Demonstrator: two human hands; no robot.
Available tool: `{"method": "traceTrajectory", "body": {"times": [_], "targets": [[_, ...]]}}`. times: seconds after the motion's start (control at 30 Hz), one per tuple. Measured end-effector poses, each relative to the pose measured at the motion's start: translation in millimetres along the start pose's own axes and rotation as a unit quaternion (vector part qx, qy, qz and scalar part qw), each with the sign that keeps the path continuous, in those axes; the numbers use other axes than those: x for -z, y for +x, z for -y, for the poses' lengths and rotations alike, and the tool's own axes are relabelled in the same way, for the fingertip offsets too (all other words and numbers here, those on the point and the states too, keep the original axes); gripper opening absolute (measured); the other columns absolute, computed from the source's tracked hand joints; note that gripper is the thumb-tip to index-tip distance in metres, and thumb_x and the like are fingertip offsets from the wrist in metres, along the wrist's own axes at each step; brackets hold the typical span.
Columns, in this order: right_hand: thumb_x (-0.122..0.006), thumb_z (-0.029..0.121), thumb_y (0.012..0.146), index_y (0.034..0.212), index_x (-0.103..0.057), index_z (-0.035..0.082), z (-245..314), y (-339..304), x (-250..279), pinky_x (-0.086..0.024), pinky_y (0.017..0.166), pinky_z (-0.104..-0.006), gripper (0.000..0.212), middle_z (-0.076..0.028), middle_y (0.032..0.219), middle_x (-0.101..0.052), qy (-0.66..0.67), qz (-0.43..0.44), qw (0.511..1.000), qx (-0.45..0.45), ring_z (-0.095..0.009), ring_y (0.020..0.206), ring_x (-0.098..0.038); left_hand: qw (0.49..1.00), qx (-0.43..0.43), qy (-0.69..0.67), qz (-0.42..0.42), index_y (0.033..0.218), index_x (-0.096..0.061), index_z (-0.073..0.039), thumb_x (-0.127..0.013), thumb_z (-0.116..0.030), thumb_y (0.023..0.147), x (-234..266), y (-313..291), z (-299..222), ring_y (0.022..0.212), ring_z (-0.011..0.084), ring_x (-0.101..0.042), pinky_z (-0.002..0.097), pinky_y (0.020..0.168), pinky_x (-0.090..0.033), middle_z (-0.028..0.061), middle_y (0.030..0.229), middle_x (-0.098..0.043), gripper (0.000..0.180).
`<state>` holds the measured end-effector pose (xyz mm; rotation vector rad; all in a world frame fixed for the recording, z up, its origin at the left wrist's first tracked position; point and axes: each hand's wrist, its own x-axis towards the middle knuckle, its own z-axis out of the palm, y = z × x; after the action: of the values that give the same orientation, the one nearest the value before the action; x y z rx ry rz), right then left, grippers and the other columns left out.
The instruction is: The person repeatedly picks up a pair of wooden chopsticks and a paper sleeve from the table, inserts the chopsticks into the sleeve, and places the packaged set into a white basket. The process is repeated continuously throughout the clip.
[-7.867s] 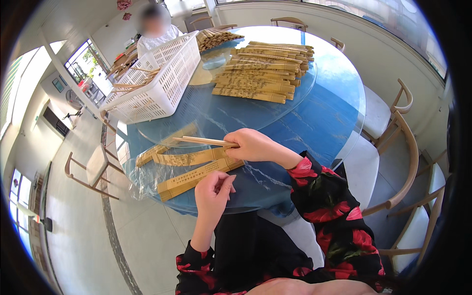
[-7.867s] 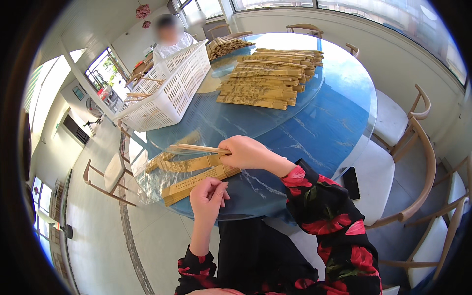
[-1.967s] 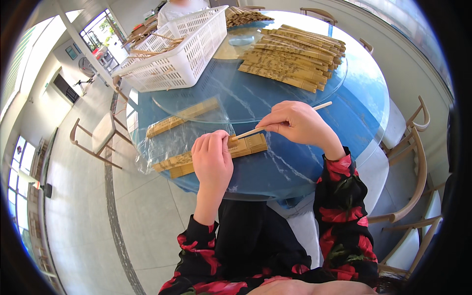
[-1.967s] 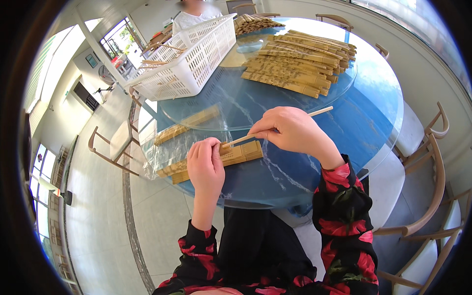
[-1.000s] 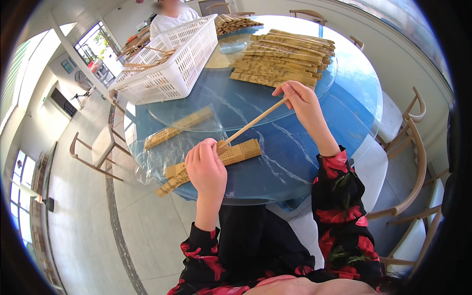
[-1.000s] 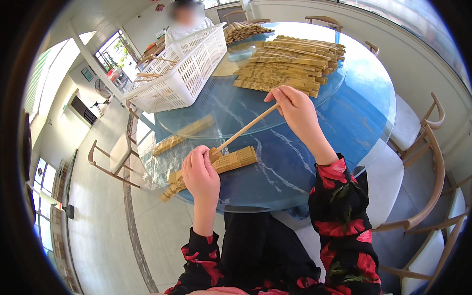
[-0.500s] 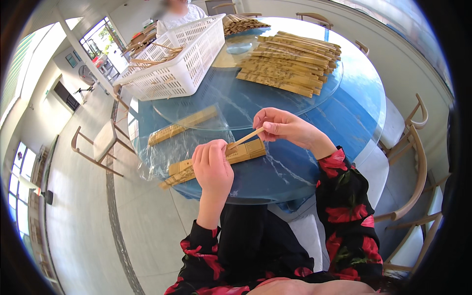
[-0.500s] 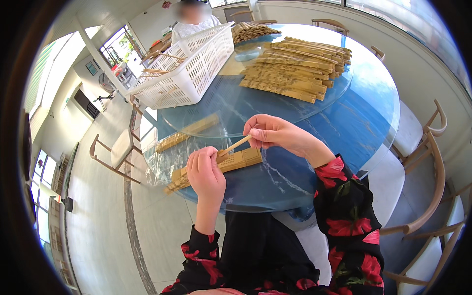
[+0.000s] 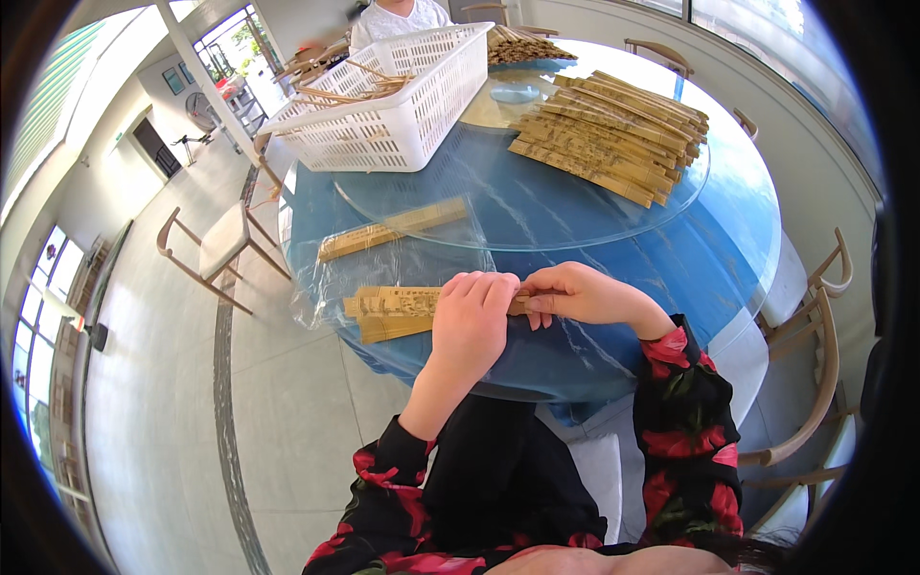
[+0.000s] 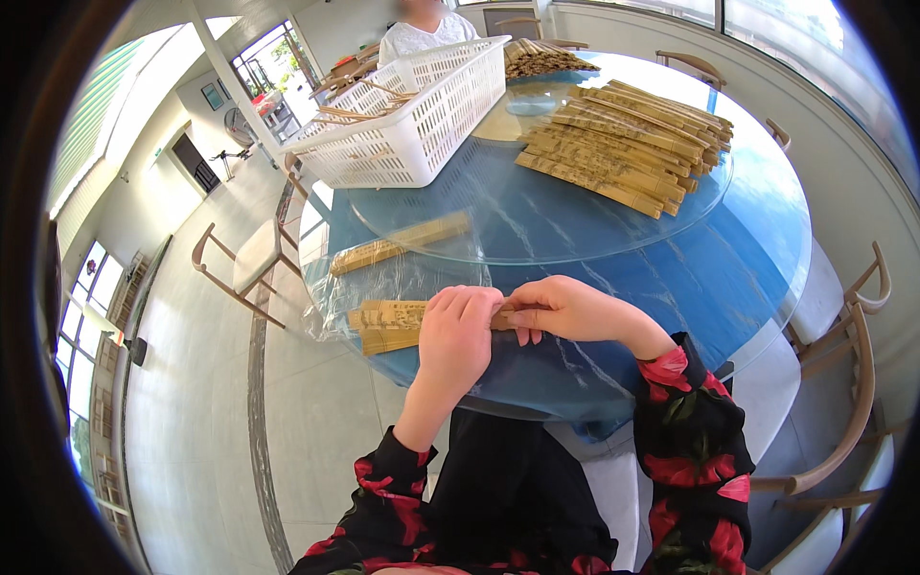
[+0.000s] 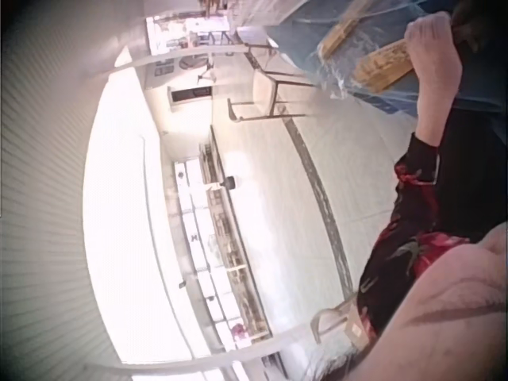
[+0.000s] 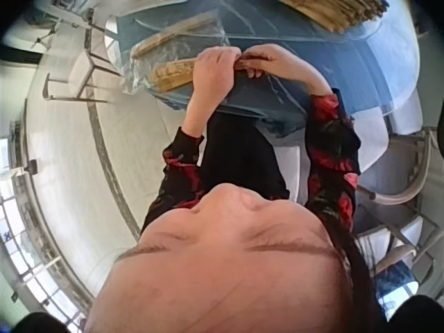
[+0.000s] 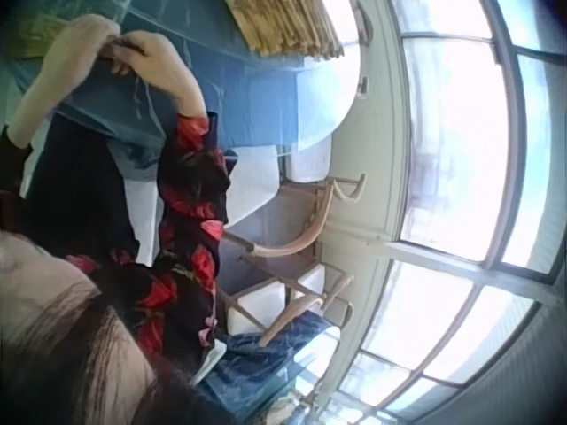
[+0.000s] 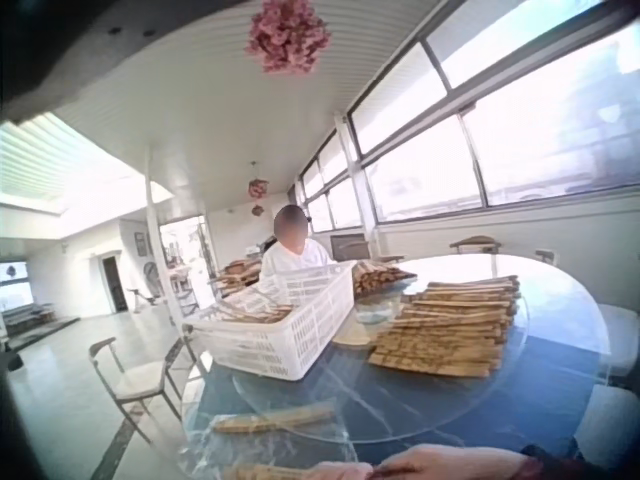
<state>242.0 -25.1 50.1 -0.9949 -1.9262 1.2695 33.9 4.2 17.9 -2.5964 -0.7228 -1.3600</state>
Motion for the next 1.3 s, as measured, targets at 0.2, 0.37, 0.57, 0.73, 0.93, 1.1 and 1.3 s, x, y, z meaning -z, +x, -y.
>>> {"method": "traceTrajectory", "body": {"times": [0.2,0.37,0.57,0.73,0.93,1.1,1.3], "targets": [[-0.062,0.013,0.101,0.103,-0.071,-0.002,-5,9,2,-0.051,0.068,-0.0270,0.019,-0.005,0.080,-0.071,0.008,0.019,1.000,-0.012,-0.011,0.070,-0.063,0.998,0.019,-0.038,0.053,0.102,-0.063,-0.004,-0.061,0.002,0.082,4,-3,3,0.092,0.0322,-0.065,0.0426,0.084,-0.052,0.0103,0.095,-0.067,0.021],[-0.063,0.018,0.100,0.098,-0.071,-0.001,-6,5,-4,-0.051,0.064,-0.0281,0.021,-0.005,0.077,-0.071,-0.039,-0.023,0.999,-0.006,-0.012,0.067,-0.063,0.999,0.005,-0.018,0.050,0.102,-0.062,-0.002,-0.060,0.005,0.084,1,-1,1,0.093,0.0337,-0.064,0.0424,0.083,-0.052,0.0125,0.095,-0.067,0.019],[-0.060,0.021,0.103,0.102,-0.069,0.000,-4,9,-6,-0.050,0.060,-0.0257,0.023,-0.005,0.075,-0.071,0.003,-0.054,0.999,-0.008,-0.011,0.065,-0.064,0.999,0.042,-0.008,0.013,0.105,-0.061,-0.002,-0.061,0.006,0.090,1,1,-1,0.095,0.0339,-0.062,0.0429,0.086,-0.051,0.0126,0.100,-0.066,0.017],[-0.058,0.022,0.105,0.103,-0.066,0.001,-8,8,17,-0.046,0.056,-0.0232,0.022,-0.003,0.074,-0.069,0.114,-0.231,0.966,-0.024,-0.008,0.061,-0.060,0.993,0.008,0.057,-0.098,0.115,-0.059,-0.001,-0.066,0.003,0.091,12,2,-5,0.105,0.0348,-0.061,0.0448,0.093,-0.049,0.0130,0.114,-0.066,0.025],[-0.059,0.022,0.102,0.100,-0.061,0.005,-23,-6,65,-0.041,0.052,-0.0220,0.017,-0.006,0.075,-0.067,0.263,-0.513,0.815,0.067,-0.008,0.058,-0.055,0.996,0.001,0.024,-0.088,0.115,-0.058,-0.001,-0.066,0.005,0.089,14,3,-4,0.106,0.0354,-0.061,0.0445,0.094,-0.049,0.0134,0.114,-0.065,0.028],[-0.056,0.018,0.101,0.101,-0.058,0.004,-43,-24,102,-0.038,0.048,-0.0229,0.014,-0.007,0.074,-0.066,0.240,-0.623,0.743,0.036,-0.008,0.055,-0.052,0.999,0.003,-0.023,-0.041,0.113,-0.058,-0.001,-0.067,0.005,0.087,3,5,-3,0.105,0.0355,-0.061,0.0439,0.093,-0.051,0.0142,0.111,-0.065,0.028],[-0.054,0.012,0.101,0.132,-0.049,-0.001,-65,-21,116,-0.050,0.053,-0.0250,0.035,-0.014,0.088,-0.072,0.288,-0.638,0.713,0.028,-0.014,0.064,-0.065,0.999,0.006,-0.040,-0.019,0.112,-0.059,-0.001,-0.066,0.004,0.088,1,6,-5,0.105,0.0357,-0.062,0.0439,0.093,-0.052,0.0141,0.108,-0.064,0.026]]}}
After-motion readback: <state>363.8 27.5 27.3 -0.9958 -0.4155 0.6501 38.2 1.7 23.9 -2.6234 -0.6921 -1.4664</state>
